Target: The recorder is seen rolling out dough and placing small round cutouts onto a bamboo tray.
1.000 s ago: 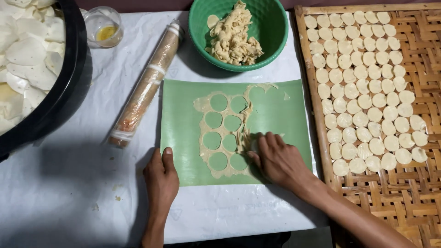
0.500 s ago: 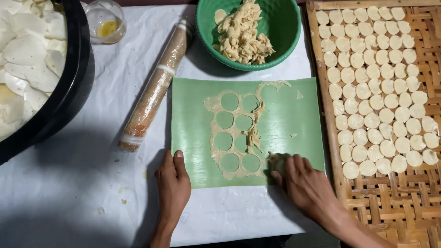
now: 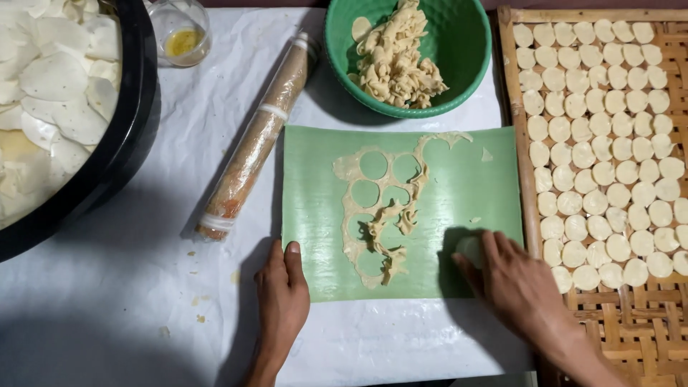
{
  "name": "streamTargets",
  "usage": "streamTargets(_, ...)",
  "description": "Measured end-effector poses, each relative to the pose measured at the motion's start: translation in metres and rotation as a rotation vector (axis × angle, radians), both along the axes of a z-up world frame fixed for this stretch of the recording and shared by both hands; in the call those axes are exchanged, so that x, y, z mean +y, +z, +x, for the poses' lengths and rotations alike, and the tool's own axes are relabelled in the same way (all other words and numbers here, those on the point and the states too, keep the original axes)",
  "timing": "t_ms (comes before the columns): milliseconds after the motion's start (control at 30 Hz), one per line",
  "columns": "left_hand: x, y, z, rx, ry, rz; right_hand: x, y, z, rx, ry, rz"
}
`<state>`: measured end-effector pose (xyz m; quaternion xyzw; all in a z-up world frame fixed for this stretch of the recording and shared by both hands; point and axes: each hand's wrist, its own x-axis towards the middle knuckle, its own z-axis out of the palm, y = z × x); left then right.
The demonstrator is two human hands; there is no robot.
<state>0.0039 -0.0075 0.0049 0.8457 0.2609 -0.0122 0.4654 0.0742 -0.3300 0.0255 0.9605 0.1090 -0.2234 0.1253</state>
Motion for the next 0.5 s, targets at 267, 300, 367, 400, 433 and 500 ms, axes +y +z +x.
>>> streamTargets(267,-0.015,-0.004,0.000,-0.039,-0.034,-0.002,0.109,-0.036,-0.034,-0.445,0.490,0.417)
streamTargets(300,-0.015,-0.004,0.001,-0.026,-0.043,0.005,0.124,-0.036,-0.027,-0.536,0.538,0.404)
streamTargets(367,-0.014,-0.009,0.000,-0.058,-0.066,0.054,0.144,-0.044,-0.003,-0.580,0.521,0.414)
streamTargets(400,-0.014,-0.012,-0.001,-0.081,-0.096,0.094,0.154,-0.047,0.008,-0.611,0.499,0.416)
streamTargets(433,-0.014,-0.012,-0.001,-0.088,-0.096,0.099,0.157,-0.038,0.024,-0.620,0.498,0.418)
streamTargets(500,-0.015,-0.012,-0.001,-0.029,-0.107,0.083,0.162,-0.020,0.056,-0.362,0.249,0.450)
